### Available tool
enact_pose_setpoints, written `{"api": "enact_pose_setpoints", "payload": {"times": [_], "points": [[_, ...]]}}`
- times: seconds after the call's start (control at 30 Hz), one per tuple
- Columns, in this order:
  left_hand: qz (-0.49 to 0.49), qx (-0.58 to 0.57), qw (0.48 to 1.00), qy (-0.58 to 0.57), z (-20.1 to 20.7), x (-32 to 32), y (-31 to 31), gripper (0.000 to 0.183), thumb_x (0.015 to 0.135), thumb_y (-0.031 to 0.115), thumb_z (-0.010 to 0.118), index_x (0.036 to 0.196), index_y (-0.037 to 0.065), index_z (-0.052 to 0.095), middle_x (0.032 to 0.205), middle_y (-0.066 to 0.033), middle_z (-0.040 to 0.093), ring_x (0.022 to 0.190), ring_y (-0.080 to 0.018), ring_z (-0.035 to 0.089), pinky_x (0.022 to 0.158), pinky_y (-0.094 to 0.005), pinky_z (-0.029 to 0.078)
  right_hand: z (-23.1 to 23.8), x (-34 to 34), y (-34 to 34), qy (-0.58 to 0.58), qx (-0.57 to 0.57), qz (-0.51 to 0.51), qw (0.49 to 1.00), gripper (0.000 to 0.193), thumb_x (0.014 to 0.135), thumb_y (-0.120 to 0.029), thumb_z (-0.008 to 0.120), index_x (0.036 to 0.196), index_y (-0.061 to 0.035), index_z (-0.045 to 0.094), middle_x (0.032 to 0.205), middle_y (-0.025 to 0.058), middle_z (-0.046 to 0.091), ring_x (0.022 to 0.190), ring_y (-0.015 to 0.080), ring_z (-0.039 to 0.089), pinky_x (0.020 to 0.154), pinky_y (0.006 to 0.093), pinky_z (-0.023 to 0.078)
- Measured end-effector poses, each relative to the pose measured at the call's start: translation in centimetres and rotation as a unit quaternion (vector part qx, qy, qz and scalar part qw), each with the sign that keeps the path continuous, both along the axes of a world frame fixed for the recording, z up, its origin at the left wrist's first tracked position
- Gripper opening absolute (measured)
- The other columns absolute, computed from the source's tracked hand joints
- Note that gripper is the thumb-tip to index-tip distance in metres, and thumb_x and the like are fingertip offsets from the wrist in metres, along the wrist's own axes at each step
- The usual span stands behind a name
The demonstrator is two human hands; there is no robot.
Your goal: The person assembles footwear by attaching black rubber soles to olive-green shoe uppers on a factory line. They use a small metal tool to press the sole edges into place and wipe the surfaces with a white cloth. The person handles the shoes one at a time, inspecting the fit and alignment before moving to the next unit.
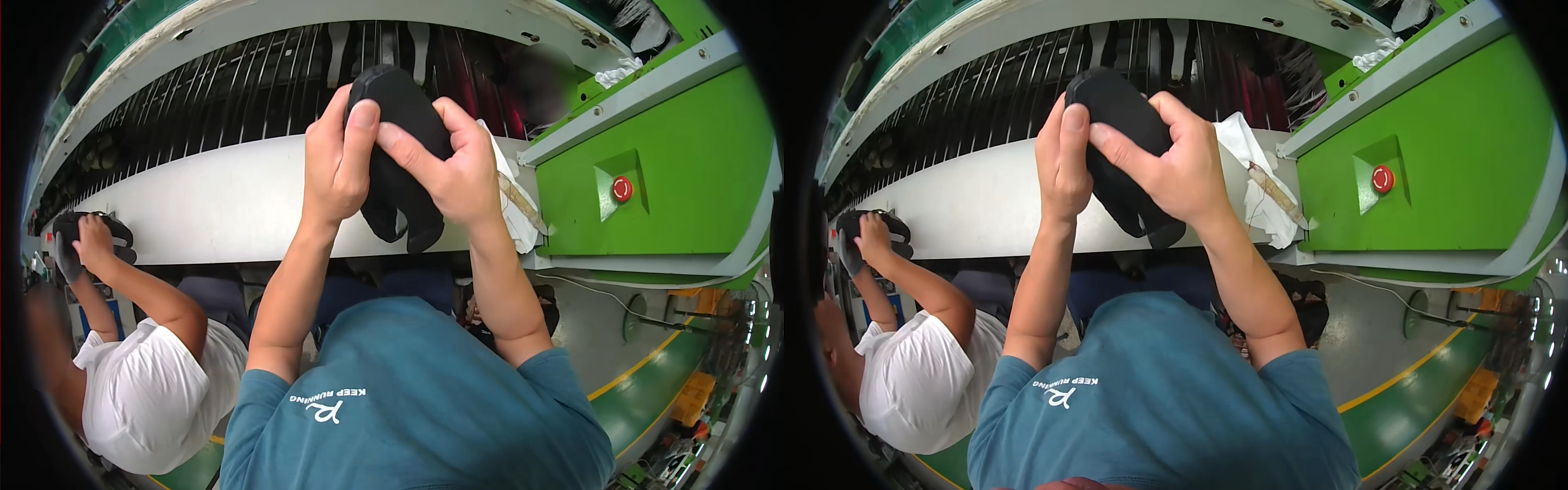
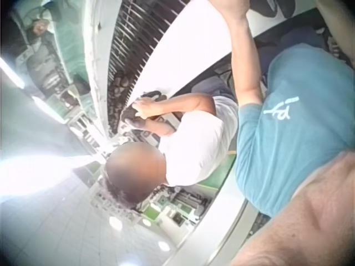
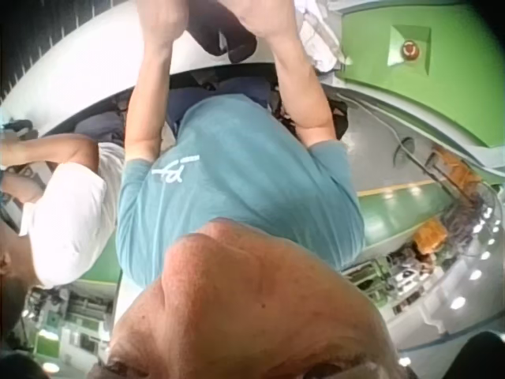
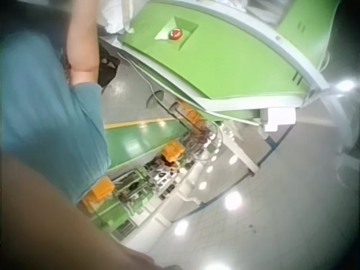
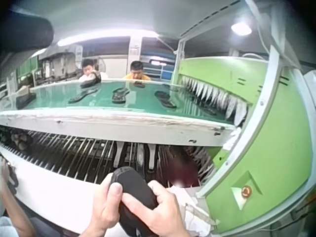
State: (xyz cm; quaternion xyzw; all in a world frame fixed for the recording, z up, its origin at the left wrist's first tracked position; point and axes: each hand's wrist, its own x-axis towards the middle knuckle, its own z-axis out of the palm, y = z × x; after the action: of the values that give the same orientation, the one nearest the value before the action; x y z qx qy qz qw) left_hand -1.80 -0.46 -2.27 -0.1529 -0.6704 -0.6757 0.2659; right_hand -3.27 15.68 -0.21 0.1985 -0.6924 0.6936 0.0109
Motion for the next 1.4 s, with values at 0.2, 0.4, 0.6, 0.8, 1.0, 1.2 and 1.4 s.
{"api": "enact_pose_setpoints", "payload": {"times": [0.2, 0.4, 0.6, 0.8, 1.0, 1.2, 1.4], "points": [[-0.034, 0.037, 0.999, 0.01, -0.3, 2.7, -1.2, 0.058, 0.113, 0.042, 0.045, 0.135, -0.009, 0.059, 0.119, -0.024, 0.076, 0.109, -0.0273, 0.075, 0.097, -0.0368, 0.057, -1.0, 2.5, -0.1, 0.031, -0.012, 0.008, 0.999, 0.033, 0.094, -0.028, 0.087, 0.094, -0.0014, 0.068, 0.077, 0.0063, 0.074, 0.071, 0.0088, 0.07, 0.063, 0.0272, 0.054], [0.001, 0.028, 1.0, 0.009, 0.3, 5.6, -2.3, 0.081, 0.108, 0.065, 0.046, 0.132, -0.011, 0.06, 0.117, -0.0281, 0.076, 0.105, -0.0308, 0.076, 0.095, -0.0406, 0.06, -2.9, 4.0, -0.5, 0.138, -0.01, 0.006, 0.99, 0.032, 0.1, -0.029, 0.082, 0.094, -0.0015, 0.068, 0.076, 0.0066, 0.073, 0.066, 0.0119, 0.068, 0.061, 0.0276, 0.053], [0.04, 0.078, 0.996, -0.001, 0.2, 8.5, -3.1, 0.076, 0.108, 0.061, 0.048, 0.123, -0.012, 0.06, 0.109, -0.0328, 0.075, 0.101, -0.04, 0.076, 0.092, -0.0491, 0.063, -2.9, 4.9, -1.8, 0.169, -0.02, 0.082, 0.982, 0.022, 0.1, -0.02, 0.081, 0.093, -0.0034, 0.067, 0.075, 0.0058, 0.069, 0.063, 0.0157, 0.063, 0.059, 0.0291, 0.049], [0.057, 0.054, 0.997, 0.026, -0.5, 10.1, -4.3, 0.061, 0.105, 0.047, 0.067, 0.121, -0.011, 0.061, 0.106, -0.0335, 0.073, 0.102, -0.0465, 0.075, 0.095, -0.0613, 0.061, -2.9, 5.2, -3.4, 0.23, -0.002, 0.073, 0.971, 0.026, 0.094, -0.021, 0.085, 0.089, -0.0039, 0.067, 0.072, 0.0073, 0.068, 0.057, 0.0216, 0.065, 0.054, 0.032, 0.048], [0.039, 0.028, 0.998, 0.049, -1.6, 11.0, -5.2, 0.054, 0.109, 0.044, 0.059, 0.123, -0.008, 0.06, 0.11, -0.0347, 0.072, 0.105, -0.0509, 0.073, 0.098, -0.0649, 0.059, -2.6, 5.7, -3.4, 0.212, 0.013, 0.08, 0.974, 0.027, 0.09, -0.022, 0.088, 0.085, -0.0048, 0.068, 0.073, 0.0067, 0.07, 0.058, 0.0214, 0.066, 0.053, 0.0319, 0.049], [0.06, 0.073, 0.995, 0.037, -1.1, 11.4, -3.9, 0.051, 0.105, 0.039, 0.069, 0.117, -0.01, 0.06, 0.104, -0.0347, 0.074, 0.1, -0.0463, 0.076, 0.098, -0.0639, 0.059, -2.3, 6.3, -3.1, 0.15, 0.009, 0.082, 0.985, 0.034, 0.093, -0.029, 0.085, 0.078, -0.008, 0.063, 0.065, 0.0065, 0.066, 0.053, 0.0248, 0.063, 0.051, 0.0363, 0.048], [0.058, 0.035, 0.997, 0.036, -0.3, 11.8, -2.9, 0.047, 0.105, 0.037, 0.068, 0.114, -0.009, 0.061, 0.102, -0.0336, 0.075, 0.099, -0.0454, 0.076, 0.097, -0.0625, 0.06, 0.4, 5.1, -0.4, -0.001, 0.128, 0.173, 0.977, 0.036, 0.086, -0.02, 0.093, 0.072, -0.0064, 0.062, 0.06, 0.0031, 0.059, 0.052, 0.009, 0.054, 0.05, 0.0265, 0.04]]}}
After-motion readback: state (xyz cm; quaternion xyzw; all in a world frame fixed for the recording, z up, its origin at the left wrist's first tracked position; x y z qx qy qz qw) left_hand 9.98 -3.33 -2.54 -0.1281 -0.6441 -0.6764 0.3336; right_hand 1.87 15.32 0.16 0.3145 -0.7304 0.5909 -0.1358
